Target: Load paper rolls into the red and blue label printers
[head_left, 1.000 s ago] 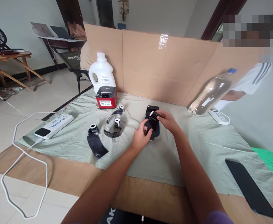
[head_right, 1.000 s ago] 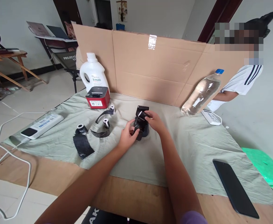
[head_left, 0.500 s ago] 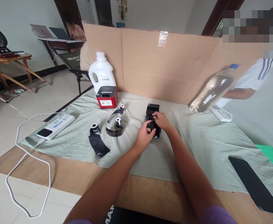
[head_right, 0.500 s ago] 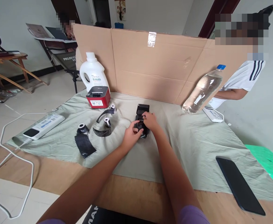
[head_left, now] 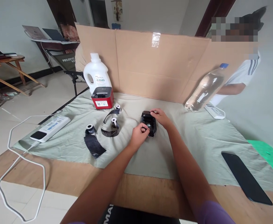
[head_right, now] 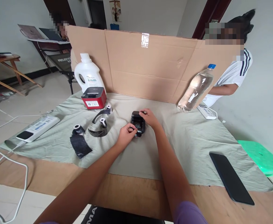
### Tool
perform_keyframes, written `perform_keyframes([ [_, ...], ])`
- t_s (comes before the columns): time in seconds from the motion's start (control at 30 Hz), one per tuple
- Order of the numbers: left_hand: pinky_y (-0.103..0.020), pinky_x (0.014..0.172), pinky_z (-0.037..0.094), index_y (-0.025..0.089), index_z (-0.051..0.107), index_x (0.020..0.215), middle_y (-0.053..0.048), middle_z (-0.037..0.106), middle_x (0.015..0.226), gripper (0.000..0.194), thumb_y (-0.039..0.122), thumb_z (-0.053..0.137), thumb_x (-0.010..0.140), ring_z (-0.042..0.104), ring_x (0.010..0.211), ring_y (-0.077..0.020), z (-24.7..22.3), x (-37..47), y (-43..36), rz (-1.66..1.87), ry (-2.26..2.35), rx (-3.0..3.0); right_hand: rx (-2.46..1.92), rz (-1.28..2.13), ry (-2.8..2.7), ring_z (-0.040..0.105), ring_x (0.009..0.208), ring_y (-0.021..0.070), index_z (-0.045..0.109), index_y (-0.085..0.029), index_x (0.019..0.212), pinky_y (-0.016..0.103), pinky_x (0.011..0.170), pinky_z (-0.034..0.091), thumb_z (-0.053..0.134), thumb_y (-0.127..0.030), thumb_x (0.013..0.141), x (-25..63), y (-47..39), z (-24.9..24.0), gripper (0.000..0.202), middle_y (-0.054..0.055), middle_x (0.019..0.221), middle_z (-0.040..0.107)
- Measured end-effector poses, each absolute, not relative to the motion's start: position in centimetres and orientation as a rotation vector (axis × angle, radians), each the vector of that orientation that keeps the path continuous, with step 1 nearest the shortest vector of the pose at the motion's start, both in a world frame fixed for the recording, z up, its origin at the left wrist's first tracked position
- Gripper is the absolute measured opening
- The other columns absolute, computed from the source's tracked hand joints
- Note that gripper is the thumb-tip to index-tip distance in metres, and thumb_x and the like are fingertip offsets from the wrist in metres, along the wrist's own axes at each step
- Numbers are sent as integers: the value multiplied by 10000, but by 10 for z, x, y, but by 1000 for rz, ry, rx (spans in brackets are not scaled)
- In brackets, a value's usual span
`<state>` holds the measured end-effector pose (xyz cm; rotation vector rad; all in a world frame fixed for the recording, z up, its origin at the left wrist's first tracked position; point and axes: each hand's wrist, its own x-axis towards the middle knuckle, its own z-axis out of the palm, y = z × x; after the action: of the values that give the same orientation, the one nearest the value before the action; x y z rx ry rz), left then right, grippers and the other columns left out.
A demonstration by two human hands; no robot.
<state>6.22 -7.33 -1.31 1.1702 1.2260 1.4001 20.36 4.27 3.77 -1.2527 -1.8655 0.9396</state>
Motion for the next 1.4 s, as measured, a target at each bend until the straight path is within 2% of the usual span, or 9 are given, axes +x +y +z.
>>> perform_keyframes([
  [0.1, -247, 551, 540, 204, 566, 784, 102, 491, 458, 174, 325, 689, 765, 506, 434, -94, -13, 61, -74, 1413, 1195, 1165, -1352, 1127, -1904, 578, 1069, 221, 691, -231, 1137, 397, 1010, 461, 702, -227, 710, 211, 36, 42, 426, 75, 1318, 579],
  [0.23, -235, 537, 507, 205, 564, 798, 82, 539, 479, 180, 339, 682, 774, 587, 463, -123, -11, 60, -75, 1385, 1224, 1174, -1451, 1311, -1714, 592, 1052, 232, 569, -238, 1362, 378, 909, 489, 736, -262, 682, 211, 34, 41, 701, 117, 1382, 547],
  [0.33, -211, 494, 426, 209, 558, 812, 82, 528, 472, 177, 344, 671, 785, 606, 461, -134, -8, 60, -77, 1360, 1246, 1196, -1525, 1381, -1625, 602, 1014, 248, 565, -242, 1342, 363, 807, 496, 744, -287, 658, 206, 33, 40, 708, 116, 1340, 585],
  [0.47, -199, 469, 312, 224, 512, 829, 116, 420, 449, 165, 337, 632, 824, 428, 396, -88, -6, 58, -78, 1428, 1321, 1211, -1589, 1376, -1581, 607, 968, 234, 546, -244, 1315, 322, 727, 485, 721, -256, 657, 199, 28, 42, 680, 99, 1271, 623],
  [0.57, -198, 518, 325, 221, 502, 840, 110, 392, 500, 134, 311, 602, 846, 402, 465, -88, -8, 52, -74, 1550, 1379, 1177, -1630, 1323, -1560, 611, 947, 227, 526, -217, 1337, 307, 696, 476, 699, -220, 670, 195, 24, 44, 689, 117, 1250, 628],
  [0.7, -213, 622, 410, 195, 563, 902, 65, 487, 634, 91, 264, 586, 847, 494, 598, -106, -13, 44, -65, 1624, 1462, 1153, -1590, 1359, -1540, 633, 952, 228, 521, -219, 1340, 291, 651, 467, 694, -241, 698, 197, 22, 45, 666, 116, 1241, 643],
  [0.93, -308, 784, 520, 262, 675, 1282, -57, 681, 1024, 545, 69, 468, 817, 645, 872, -200, -10, 32, -59, 1349, 1629, 1645, -1596, 1361, -1534, 644, 941, 232, 506, -243, 1358, 300, 662, 491, 723, -263, 675, 199, 26, 37, 717, 104, 1201, 666],
  [1.07, -353, 767, 540, 345, 706, 1254, -61, 719, 1130, 613, 34, 458, 788, 677, 908, -258, -5, 29, -61, 1178, 1771, 1833, -1592, 1322, -1525, 640, 923, 242, 523, -239, 1349, 315, 670, 513, 734, -248, 655, 196, 26, 33, 725, 119, 1200, 662],
  [1.4, -362, 791, 545, 368, 571, 1437, -69, 720, 1099, 724, 56, 481, 789, 696, 884, -262, -3, 29, -66, 1143, 1792, 1834, -1455, 1560, -1427, 672, 994, 240, 499, -244, 1404, 331, 751, 551, 783, -312, 677, 212, 26, 35, 783, 107, 1215, 678],
])
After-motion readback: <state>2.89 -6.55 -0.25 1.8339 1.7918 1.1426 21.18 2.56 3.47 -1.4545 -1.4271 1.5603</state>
